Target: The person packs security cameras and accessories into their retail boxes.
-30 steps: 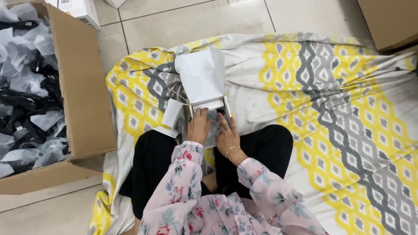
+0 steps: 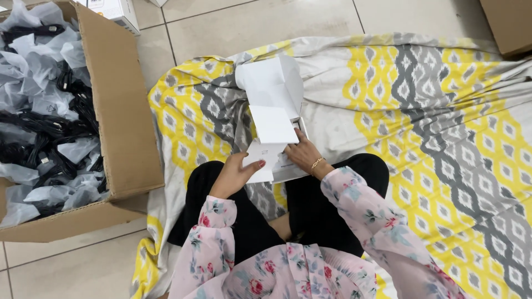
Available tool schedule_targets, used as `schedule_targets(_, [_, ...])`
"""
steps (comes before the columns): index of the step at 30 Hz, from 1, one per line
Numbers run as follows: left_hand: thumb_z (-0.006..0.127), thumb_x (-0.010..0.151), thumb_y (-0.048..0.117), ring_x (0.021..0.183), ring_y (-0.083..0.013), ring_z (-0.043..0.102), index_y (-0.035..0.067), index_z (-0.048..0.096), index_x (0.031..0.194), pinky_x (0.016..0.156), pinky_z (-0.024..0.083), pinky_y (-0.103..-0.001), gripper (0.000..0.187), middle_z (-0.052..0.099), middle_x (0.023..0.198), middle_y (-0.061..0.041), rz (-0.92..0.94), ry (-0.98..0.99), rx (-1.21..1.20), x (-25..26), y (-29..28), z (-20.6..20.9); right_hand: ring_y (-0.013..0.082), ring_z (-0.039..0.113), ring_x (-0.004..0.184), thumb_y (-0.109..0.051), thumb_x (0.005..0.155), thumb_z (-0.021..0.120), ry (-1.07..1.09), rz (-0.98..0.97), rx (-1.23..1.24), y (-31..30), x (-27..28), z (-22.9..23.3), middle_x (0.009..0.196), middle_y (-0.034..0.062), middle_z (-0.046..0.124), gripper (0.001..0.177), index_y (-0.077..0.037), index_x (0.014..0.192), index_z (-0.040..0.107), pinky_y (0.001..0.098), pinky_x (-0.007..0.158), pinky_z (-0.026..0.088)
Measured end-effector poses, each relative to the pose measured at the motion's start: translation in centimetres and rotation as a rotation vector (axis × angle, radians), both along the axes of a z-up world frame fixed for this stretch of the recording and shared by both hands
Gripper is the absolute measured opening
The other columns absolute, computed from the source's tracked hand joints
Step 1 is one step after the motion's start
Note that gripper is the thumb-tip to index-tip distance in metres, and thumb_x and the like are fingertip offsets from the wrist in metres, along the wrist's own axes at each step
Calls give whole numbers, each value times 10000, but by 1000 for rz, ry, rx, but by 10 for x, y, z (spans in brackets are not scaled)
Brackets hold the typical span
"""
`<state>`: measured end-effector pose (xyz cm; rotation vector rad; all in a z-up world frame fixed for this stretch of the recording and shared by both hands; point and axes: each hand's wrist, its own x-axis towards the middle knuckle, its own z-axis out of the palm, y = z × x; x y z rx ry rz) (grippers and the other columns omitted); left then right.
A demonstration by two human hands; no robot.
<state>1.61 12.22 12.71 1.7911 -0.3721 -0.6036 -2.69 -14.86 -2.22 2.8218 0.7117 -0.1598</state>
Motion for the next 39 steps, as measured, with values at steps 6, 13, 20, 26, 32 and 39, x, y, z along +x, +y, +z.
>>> schedule_targets(6, [760,913,311,750,-142,678,-92,682,1026,670,547,-311,426,741,836,-159,-39,36,52,10,-3,-3,209,700,996,-156,1001,545,118,-188,36,4,5,25,971,10,685,106,-142,1067,627,648,1264,108])
schedule_targets(13, [724,1007,272,729,-151,445,-67,621,1131,618,390,-327,375,514,816,-112,-272,141,-3,40,-27,-50,173,463,1423,-296,945,576,-279,-95,197,-9,-2,-11,1460,-13,602,527,-227,1467,572,638,1257,104])
schedule_targets(20, [595,1077,252,891,-55,573,-6,614,1171,813,493,-253,275,651,969,-27,-375,64,-142,88,-64,-83,276,449,1337,-317,883,683,-140,-359,400,0,-15,61,1337,54,612,469,-211,1337,632,717,1155,123])
schedule_targets(26, [613,1081,351,701,-94,487,8,727,1055,652,451,-286,363,605,755,-56,-414,47,-15,110,-95,-60,422,388,1478,-285,748,902,-157,-918,1028,-65,-84,29,1536,225,395,904,10,1459,429,457,1282,326])
schedule_targets(32, [696,926,490,565,-176,566,53,803,939,580,451,-347,450,683,657,-94,-442,-60,300,102,-104,-37,429,295,1512,-247,645,911,117,-358,1010,-65,-9,116,1671,310,177,1332,47,1601,32,450,1229,310])
schedule_targets(39, [535,1006,549,667,-287,682,81,798,834,688,521,-372,564,706,677,-116,-13,-145,379,98,-92,-44,421,321,1439,-357,612,922,311,-275,904,-45,23,84,1557,255,276,1220,-47,1547,203,541,1190,245])
